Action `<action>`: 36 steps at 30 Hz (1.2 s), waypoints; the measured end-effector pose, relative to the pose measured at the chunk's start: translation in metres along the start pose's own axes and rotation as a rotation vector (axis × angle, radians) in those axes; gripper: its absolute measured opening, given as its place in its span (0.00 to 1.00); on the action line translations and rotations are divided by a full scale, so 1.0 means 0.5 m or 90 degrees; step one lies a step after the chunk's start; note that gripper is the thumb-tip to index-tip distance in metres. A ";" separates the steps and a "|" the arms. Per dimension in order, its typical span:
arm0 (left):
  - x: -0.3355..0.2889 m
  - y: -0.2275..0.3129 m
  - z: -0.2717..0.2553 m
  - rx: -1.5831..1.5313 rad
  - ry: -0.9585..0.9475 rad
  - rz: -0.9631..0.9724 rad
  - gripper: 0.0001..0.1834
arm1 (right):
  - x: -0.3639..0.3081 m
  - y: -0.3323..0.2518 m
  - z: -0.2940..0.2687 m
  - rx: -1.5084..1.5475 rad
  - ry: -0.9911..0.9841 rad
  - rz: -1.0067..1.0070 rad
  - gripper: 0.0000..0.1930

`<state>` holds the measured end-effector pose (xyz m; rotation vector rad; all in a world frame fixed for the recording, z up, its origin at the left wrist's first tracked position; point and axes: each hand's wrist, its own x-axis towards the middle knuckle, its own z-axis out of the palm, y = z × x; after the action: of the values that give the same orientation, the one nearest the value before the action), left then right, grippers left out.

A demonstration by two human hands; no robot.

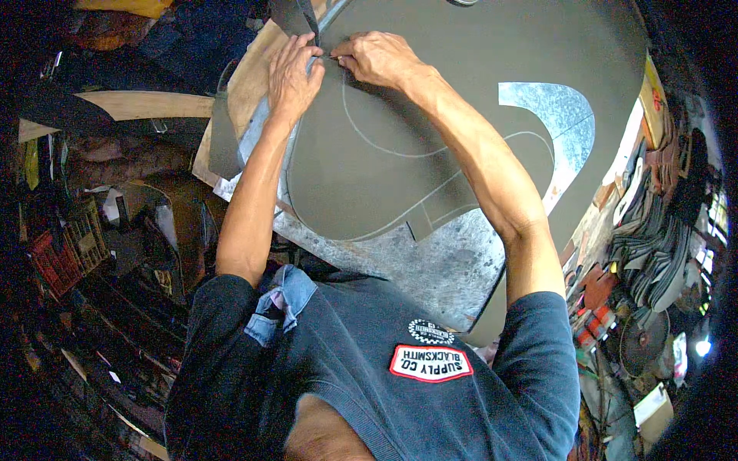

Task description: Tracing outlines onto material using a metal stencil and cutting out the pieces using a knife.

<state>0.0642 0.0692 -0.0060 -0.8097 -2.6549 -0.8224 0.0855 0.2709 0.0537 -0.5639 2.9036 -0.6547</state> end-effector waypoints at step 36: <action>0.002 -0.001 -0.002 0.016 0.050 0.012 0.08 | -0.045 0.041 -0.034 -0.047 -0.019 0.086 0.12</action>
<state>0.0631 0.0689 -0.0049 -0.7785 -2.5799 -0.7968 0.0963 0.3033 0.0607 -0.3775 2.9158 -0.5180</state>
